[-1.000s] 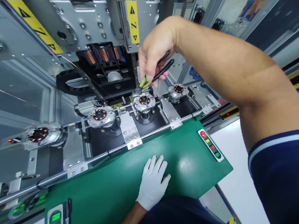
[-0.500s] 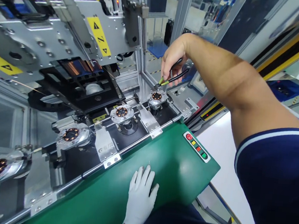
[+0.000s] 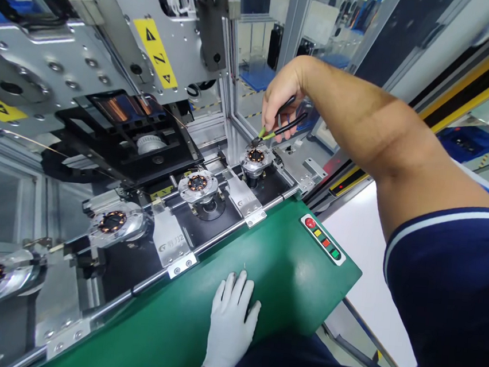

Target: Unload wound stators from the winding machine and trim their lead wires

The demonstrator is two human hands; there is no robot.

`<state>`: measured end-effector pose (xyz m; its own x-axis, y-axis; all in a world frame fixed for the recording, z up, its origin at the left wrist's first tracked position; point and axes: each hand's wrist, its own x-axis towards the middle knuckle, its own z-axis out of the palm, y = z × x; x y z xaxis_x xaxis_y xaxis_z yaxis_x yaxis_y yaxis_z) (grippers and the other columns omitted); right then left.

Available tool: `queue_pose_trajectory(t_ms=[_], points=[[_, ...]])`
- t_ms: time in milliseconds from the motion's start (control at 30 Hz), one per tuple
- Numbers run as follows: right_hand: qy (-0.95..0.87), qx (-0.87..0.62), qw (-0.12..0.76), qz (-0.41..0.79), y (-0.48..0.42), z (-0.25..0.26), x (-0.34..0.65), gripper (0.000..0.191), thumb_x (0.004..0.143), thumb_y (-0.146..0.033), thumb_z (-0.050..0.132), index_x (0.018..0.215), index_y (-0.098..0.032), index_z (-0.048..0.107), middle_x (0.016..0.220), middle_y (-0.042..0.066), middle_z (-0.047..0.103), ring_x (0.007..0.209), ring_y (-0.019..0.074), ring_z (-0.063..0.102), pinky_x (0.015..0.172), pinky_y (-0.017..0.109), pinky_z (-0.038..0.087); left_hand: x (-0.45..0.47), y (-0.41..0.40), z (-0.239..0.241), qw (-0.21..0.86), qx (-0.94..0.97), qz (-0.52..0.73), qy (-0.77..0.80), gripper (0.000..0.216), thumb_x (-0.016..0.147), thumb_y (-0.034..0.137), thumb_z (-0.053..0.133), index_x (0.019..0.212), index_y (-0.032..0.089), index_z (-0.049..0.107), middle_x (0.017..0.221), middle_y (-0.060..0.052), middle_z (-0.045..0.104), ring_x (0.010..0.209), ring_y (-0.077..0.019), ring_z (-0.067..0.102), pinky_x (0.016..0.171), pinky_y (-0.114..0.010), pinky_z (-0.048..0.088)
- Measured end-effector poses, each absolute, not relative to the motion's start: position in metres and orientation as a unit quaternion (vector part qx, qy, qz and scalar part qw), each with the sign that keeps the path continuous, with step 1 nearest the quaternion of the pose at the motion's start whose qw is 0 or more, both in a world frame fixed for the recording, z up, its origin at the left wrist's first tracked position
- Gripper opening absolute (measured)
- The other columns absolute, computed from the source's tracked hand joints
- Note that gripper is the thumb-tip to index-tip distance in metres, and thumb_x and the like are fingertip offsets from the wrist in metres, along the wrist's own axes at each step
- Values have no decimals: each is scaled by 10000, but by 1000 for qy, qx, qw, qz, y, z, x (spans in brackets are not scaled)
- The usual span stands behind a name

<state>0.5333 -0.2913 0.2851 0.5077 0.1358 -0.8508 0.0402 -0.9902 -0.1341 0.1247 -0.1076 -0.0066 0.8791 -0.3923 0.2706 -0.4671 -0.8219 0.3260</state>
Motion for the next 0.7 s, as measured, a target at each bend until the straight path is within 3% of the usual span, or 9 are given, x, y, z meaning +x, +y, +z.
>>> queue_pose_trajectory(t_ms=[233,367,433,500,633,700], points=[[-115,-874,63,468,-285,282,539,440,838,-175,679,1192,83,648,721,74,738,569,100,636,684,298,524,124,-107,-6,192,950,93,-226,384,927,278,605,1300,189,617,1447,-84,604,1341,-365,543,1067,-530,483],[-116,-884,49,451,-272,295,533,358,862,-181,633,1117,65,686,732,50,732,860,195,714,788,326,527,124,-107,-5,203,950,90,-221,376,931,284,603,1296,194,622,1449,-77,604,1351,-360,535,1081,-525,468],[-86,-889,37,448,-263,304,529,375,894,-261,578,907,89,709,767,47,728,1019,265,676,857,341,510,124,-108,-5,205,949,90,-221,376,933,278,600,1299,192,622,1449,-77,603,1351,-359,534,1086,-525,462],[-46,-893,29,446,-254,309,527,512,919,-324,501,674,101,650,795,64,726,1067,282,654,880,338,511,124,-110,-4,218,948,92,-213,364,937,279,594,1289,196,631,1443,-71,610,1351,-355,534,1095,-521,454],[-40,-898,22,438,-258,288,537,716,920,-413,162,412,35,392,711,58,685,911,144,692,765,226,518,124,-113,-2,259,943,96,-183,331,957,317,566,1257,210,658,1419,-51,632,1341,-340,546,1114,-507,439],[-82,-937,23,338,-273,258,547,670,857,-398,-35,338,-57,217,579,31,602,744,75,667,620,150,451,124,-113,-2,267,941,96,-182,329,964,336,555,1250,212,664,1415,-47,637,1333,-339,554,1113,-506,438]])
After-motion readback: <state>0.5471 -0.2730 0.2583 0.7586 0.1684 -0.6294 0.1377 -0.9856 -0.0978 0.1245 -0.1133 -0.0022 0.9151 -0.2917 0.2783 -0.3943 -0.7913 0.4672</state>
